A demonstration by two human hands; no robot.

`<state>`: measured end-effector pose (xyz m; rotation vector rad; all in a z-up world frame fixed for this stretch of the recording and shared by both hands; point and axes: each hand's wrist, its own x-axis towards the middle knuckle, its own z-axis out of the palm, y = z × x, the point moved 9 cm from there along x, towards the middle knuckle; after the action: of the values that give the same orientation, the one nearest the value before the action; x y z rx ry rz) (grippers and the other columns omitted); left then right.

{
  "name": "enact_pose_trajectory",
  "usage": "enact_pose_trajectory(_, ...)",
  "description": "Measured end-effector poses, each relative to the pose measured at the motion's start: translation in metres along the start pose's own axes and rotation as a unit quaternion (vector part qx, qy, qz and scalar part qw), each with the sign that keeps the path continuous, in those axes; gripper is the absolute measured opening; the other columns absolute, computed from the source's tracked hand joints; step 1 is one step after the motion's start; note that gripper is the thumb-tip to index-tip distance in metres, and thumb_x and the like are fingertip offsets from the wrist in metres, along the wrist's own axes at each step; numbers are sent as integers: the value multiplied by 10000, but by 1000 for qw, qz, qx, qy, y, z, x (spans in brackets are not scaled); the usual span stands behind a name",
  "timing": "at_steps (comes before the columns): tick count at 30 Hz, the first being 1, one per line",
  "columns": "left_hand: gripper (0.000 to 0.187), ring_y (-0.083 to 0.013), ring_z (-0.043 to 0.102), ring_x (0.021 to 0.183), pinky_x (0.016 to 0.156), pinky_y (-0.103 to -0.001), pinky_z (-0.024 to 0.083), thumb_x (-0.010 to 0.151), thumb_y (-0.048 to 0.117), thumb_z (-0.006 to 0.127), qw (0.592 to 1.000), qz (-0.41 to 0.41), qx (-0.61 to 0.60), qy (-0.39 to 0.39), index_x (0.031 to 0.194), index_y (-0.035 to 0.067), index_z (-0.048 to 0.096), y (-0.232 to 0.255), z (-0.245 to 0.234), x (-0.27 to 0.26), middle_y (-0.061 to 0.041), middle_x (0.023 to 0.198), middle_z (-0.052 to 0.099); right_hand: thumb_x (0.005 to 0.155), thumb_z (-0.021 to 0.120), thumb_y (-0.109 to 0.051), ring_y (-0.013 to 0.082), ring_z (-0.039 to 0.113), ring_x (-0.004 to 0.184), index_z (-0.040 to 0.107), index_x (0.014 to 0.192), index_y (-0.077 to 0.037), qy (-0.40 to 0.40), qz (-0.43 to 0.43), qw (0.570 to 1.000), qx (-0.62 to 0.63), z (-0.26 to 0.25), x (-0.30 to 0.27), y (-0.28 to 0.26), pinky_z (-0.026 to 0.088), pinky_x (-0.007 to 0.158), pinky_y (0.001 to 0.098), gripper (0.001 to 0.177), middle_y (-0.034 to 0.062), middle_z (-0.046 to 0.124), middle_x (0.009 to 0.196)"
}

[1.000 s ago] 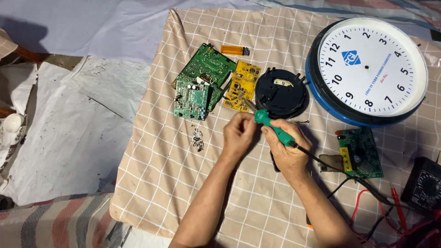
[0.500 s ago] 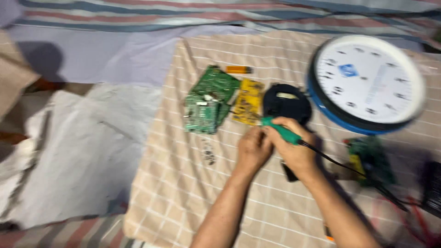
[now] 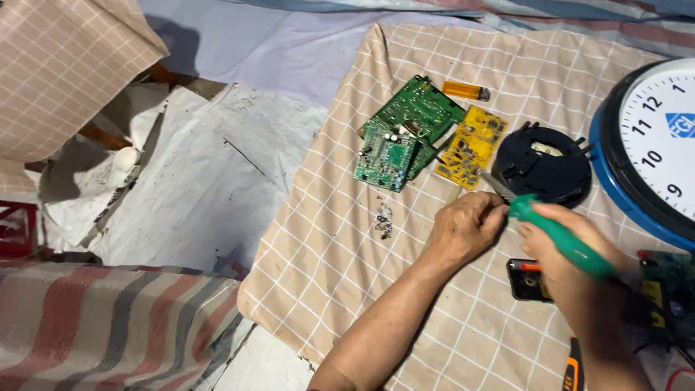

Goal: The person works on a small black electronic component containing a battery, using a multimeter to test connections and a soldering iron to apply heat. The workspace includes various circuit boards, a disassembled clock, and other tools laid out on a checkered cloth.

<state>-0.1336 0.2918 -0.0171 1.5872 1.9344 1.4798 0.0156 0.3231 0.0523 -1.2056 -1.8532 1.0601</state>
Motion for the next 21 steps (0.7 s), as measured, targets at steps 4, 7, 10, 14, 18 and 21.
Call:
enact_pose_trajectory(4,133,-269,709,877,812,-382,541,1010,237,611,999,42,-23,17,1063,126,663,-17,19,-3,-60,951,720,896,759,81,174,706,1144,683,1233,-35,244,-1,967,-75,-83,-74,-30,576,1029,258,365,103,728,1283)
enact_pose_trajectory(7,109,-259,698,869,813,-368,531,987,203,633,999,24,-45,-6,1076,147,662,-32,28,-8,-60,976,729,902,422,-98,52,232,547,544,1178,-206,385,66,867,309,-170,-126,115,319,701,289,320,-34,259,692)
enact_pose_trajectory(10,109,-259,682,847,767,-371,518,1002,199,629,999,51,-11,12,1020,109,687,-18,17,-5,-82,946,719,1117,534,-384,589,255,1512,185,1574,137,401,-50,732,-549,-212,-200,125,161,1309,573,776,377,213,1607)
enact_pose_trajectory(14,123,-176,654,743,720,-326,513,961,262,724,1000,-21,-17,-8,1012,150,729,-10,13,0,-39,876,714,875,373,165,301,519,838,398,1144,118,460,-127,862,-170,-189,-145,48,508,765,363,274,221,503,1044)
enact_pose_trajectory(18,38,-279,663,698,631,-387,507,955,163,760,1000,0,0,14,953,133,737,-14,11,2,-85,782,693,963,527,27,232,552,659,505,944,42,510,-135,848,-49,-196,-134,108,516,656,360,33,133,551,770)
enact_pose_trajectory(21,65,-340,653,660,577,-405,493,954,76,808,1000,1,-20,18,959,108,751,-24,15,-3,-146,731,676,946,631,100,239,532,498,566,670,50,516,-202,832,-36,-216,-140,126,461,527,338,288,133,495,564)
